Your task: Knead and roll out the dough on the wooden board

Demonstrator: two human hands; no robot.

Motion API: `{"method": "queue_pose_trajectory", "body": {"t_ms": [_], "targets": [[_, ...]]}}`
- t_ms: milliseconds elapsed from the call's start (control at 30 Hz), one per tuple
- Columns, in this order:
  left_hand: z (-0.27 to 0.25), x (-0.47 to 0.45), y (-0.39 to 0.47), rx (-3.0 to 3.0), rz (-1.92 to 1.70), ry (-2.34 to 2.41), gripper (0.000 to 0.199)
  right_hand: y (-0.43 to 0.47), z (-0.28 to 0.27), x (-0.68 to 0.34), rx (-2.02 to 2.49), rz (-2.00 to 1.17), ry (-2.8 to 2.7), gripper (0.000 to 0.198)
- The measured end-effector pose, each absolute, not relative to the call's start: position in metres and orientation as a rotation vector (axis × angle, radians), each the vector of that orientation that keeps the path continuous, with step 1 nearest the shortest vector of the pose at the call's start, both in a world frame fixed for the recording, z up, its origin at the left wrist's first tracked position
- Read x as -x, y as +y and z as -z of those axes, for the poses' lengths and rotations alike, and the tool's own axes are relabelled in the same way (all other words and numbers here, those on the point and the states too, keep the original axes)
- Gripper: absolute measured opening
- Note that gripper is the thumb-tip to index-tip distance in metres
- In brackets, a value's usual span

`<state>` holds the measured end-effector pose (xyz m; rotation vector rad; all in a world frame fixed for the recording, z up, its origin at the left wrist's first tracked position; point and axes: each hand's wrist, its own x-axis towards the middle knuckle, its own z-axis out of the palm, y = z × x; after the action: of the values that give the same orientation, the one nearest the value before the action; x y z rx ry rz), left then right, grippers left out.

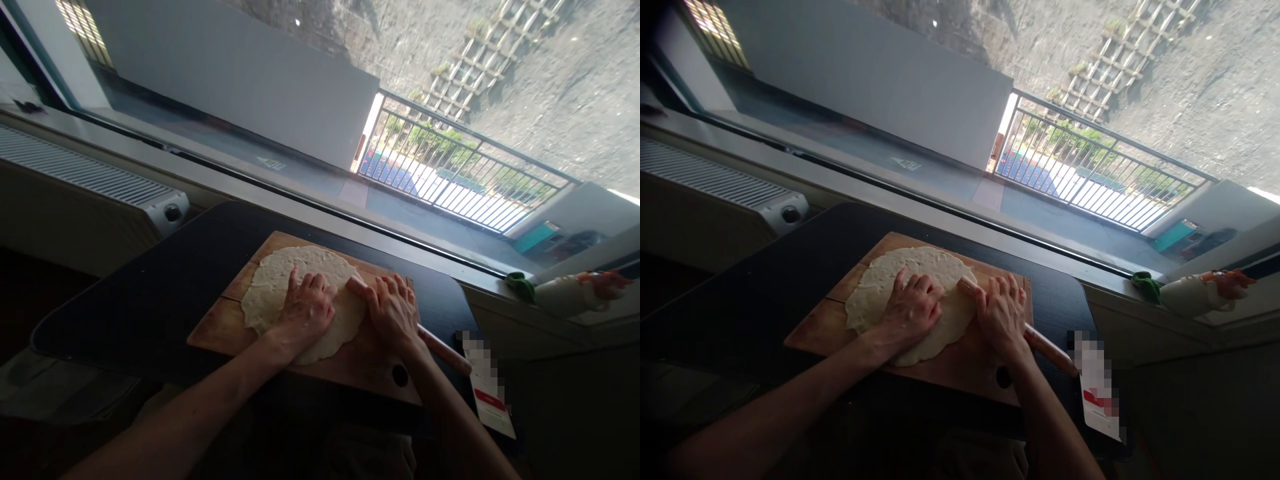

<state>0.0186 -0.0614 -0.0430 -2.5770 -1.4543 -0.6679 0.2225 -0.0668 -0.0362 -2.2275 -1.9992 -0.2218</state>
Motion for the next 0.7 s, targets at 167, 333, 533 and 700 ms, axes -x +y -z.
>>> {"method": "queue_pose_trajectory", "body": {"t_ms": [167, 333, 533, 700], "targets": [[0.041, -0.018, -0.061, 2.583, 0.647, -1.492, 0.016, -0.051, 0.033, -0.233, 2.383, 0.041, -1.854, 0.062], [0.036, -0.022, -0.06, 2.57, 0.587, -1.547, 0.016, -0.077, 0.041, -0.215, 2.166, 0.213, -1.923, 0.054], [0.034, -0.018, -0.056, 2.601, 0.494, -1.483, 0.017, -0.061, 0.033, -0.223, 2.285, 0.038, -1.765, 0.058], [0.031, -0.018, -0.056, 2.653, 0.482, -1.437, 0.019, -0.077, 0.035, -0.216, 2.144, -0.001, -1.915, 0.063]]}}
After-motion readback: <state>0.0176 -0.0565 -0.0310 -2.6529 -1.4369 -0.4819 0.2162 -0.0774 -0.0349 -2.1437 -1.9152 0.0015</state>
